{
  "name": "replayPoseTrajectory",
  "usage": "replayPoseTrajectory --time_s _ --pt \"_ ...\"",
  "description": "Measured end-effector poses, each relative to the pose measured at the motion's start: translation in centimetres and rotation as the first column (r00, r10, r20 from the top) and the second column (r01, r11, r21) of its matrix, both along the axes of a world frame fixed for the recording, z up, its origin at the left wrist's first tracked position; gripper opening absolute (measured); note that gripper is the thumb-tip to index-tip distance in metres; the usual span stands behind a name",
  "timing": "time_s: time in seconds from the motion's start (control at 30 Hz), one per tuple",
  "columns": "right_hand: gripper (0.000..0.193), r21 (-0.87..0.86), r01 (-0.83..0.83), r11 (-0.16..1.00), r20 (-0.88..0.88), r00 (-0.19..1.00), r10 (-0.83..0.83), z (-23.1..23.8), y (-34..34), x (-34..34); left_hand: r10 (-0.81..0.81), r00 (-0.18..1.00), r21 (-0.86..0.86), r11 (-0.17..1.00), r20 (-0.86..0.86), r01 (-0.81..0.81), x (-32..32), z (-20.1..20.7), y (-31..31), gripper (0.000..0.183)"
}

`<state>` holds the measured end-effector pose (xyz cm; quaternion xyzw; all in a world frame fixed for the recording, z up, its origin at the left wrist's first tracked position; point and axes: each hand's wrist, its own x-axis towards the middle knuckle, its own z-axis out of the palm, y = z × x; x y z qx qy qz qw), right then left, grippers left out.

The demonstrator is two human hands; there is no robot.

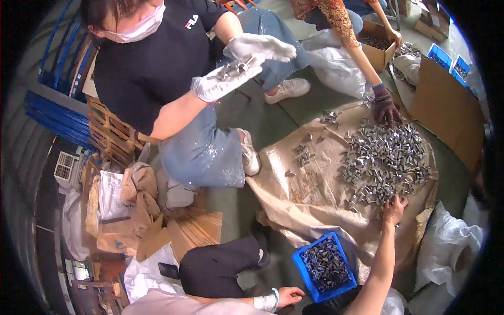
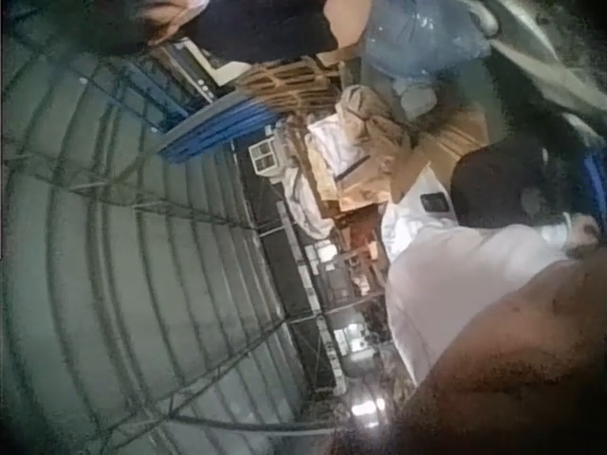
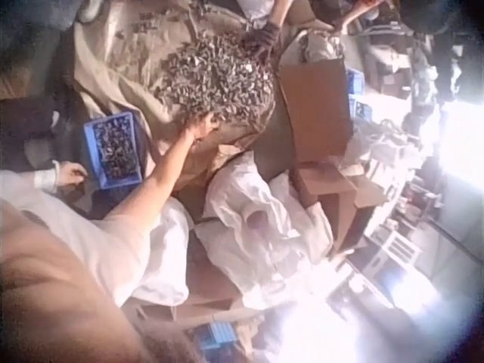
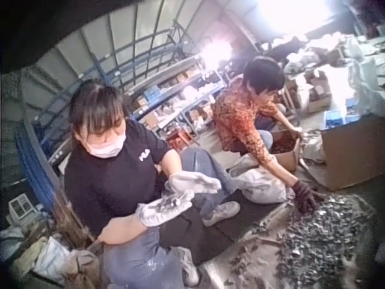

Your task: The person assembles metal fasteners by fitting metal components together by hand, displaying and sorting the assembled pieces, and picking additional parts from a plastic container.

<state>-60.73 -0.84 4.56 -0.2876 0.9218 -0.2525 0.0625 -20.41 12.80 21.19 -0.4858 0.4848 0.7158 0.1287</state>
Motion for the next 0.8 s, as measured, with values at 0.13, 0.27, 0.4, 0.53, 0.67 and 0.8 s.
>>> replayPoseTrajectory --time_s 0.13,0.27,0.4,0.53,0.67,0.8 --pt "0.028 -0.121 -0.075 0.990 -0.011 0.997 0.074 -2.1 1.2 0.1 0.004 0.998 0.033 0.999 0.065 -0.006 -0.3 0.6 -0.4 0.029" --pt "0.021 -0.214 0.075 0.974 0.002 0.997 -0.077 -3.9 0.9 -0.3 -0.018 1.000 -0.025 1.000 0.000 0.018 -0.7 1.6 0.1 0.029" --pt "0.025 -0.453 0.635 0.626 0.828 0.560 0.031 -2.8 -0.1 -1.9 -0.046 0.997 -0.040 0.998 -0.057 0.044 -1.0 1.9 0.8 0.029" --pt "0.021 -0.295 0.822 0.488 0.888 0.047 0.458 -1.0 0.8 -2.5 -0.023 0.998 -0.040 0.999 -0.063 0.021 -0.9 1.9 1.1 0.029" --pt "0.024 -0.276 0.914 0.298 0.566 -0.096 0.819 -1.7 1.4 -1.7 -0.038 0.996 -0.073 0.997 -0.080 0.032 -0.3 1.3 1.4 0.029" --pt "0.030 -0.166 0.944 0.286 0.664 -0.108 0.740 -0.5 1.1 -2.0 -0.060 0.992 -0.097 0.994 -0.109 0.049 -1.0 3.3 0.5 0.029"
